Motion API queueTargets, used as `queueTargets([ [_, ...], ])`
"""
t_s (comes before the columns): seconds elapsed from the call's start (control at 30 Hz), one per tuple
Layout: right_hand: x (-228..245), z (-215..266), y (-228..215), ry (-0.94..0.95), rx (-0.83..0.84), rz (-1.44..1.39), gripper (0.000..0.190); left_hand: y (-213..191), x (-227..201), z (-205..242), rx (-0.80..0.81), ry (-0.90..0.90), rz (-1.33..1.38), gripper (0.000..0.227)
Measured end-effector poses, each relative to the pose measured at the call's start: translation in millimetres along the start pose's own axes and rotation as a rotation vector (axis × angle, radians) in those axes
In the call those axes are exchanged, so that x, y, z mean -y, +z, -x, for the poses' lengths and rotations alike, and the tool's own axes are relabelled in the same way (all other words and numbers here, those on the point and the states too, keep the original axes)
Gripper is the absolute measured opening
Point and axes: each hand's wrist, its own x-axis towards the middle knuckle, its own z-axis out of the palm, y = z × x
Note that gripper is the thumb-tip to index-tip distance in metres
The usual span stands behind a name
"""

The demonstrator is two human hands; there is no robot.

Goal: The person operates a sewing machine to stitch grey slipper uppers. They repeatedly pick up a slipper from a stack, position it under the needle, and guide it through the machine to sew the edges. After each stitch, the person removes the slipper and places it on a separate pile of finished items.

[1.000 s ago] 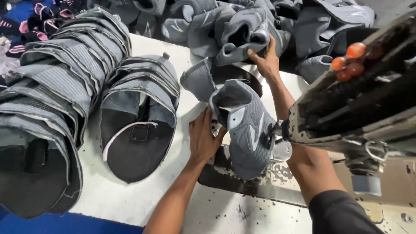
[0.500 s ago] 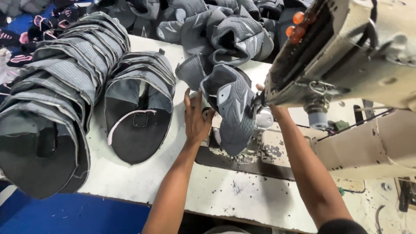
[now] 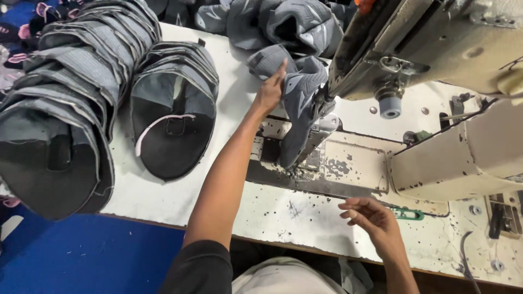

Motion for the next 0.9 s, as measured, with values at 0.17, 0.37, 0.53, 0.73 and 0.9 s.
queueTargets([
  [0.17, -12.4, 5.3, 7.3, 0.01, 0.14, -0.002, 0.025, -41.2, -54.9, 69.2, 0.083, -0.269, -0.332, 0.074],
  [0.37, -22.0, 0.4, 7.6, 0.111, 0.111, 0.004, 0.028, -152.6, -113.8, 157.8, -0.645, 0.512, -1.14, 0.016],
  [0.53, -3.7, -6.4, 36.8, 0.044, 0.219, 0.042, 0.027, -223.4, -96.1, 124.7, -0.604, 0.516, -1.481, 0.021],
  [0.73, 3.9, 11.7, 66.0, -0.057, 0.298, 0.105, 0.021, -225.5, -170.8, 118.0, -0.221, 0.139, -1.756, 0.013],
  [0.9, 16.5, 6.4, 82.0, -0.064, 0.421, 0.006, 0.02, -183.9, -247.3, 228.3, -0.62, 0.559, -1.609, 0.013],
])
